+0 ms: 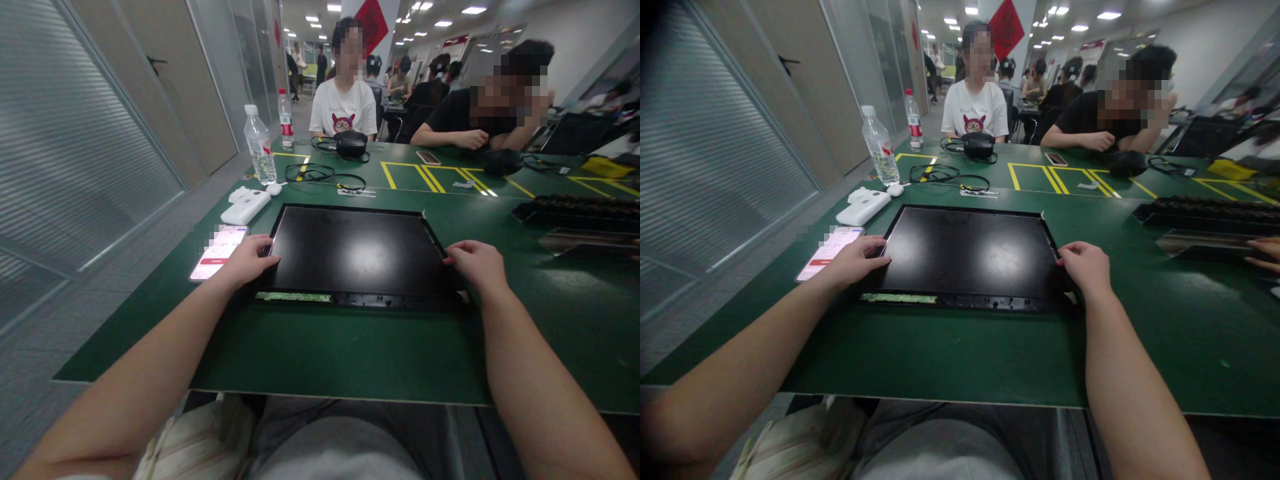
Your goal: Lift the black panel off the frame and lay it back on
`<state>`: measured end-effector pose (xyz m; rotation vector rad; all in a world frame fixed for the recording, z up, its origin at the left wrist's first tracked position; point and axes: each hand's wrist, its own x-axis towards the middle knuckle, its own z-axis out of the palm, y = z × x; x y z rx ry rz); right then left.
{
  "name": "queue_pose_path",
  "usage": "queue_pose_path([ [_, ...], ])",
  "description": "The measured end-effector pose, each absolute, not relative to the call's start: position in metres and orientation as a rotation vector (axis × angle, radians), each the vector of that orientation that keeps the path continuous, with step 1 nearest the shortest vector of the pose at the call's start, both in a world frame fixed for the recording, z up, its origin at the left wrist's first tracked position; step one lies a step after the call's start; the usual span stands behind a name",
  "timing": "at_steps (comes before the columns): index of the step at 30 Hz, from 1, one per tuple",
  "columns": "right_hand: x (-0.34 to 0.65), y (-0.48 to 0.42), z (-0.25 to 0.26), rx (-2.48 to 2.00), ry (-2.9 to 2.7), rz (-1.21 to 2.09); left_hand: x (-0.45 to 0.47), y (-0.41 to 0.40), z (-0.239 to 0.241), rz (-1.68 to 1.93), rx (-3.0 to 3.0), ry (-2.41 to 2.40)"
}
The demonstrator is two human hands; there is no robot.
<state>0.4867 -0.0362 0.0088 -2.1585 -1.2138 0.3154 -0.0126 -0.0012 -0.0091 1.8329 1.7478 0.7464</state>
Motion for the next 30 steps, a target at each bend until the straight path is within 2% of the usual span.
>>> queue_pose_path([
  [21,0.478,-0.041,0.019,-2.195,-1.22,0.303,-0.01,-0.002,-0.002,0.713,1.869,1.759],
  [30,0.477,-0.041,0.02,-2.208,-1.218,0.306,-0.014,-0.01,0.01,0.515,2.039,1.626],
])
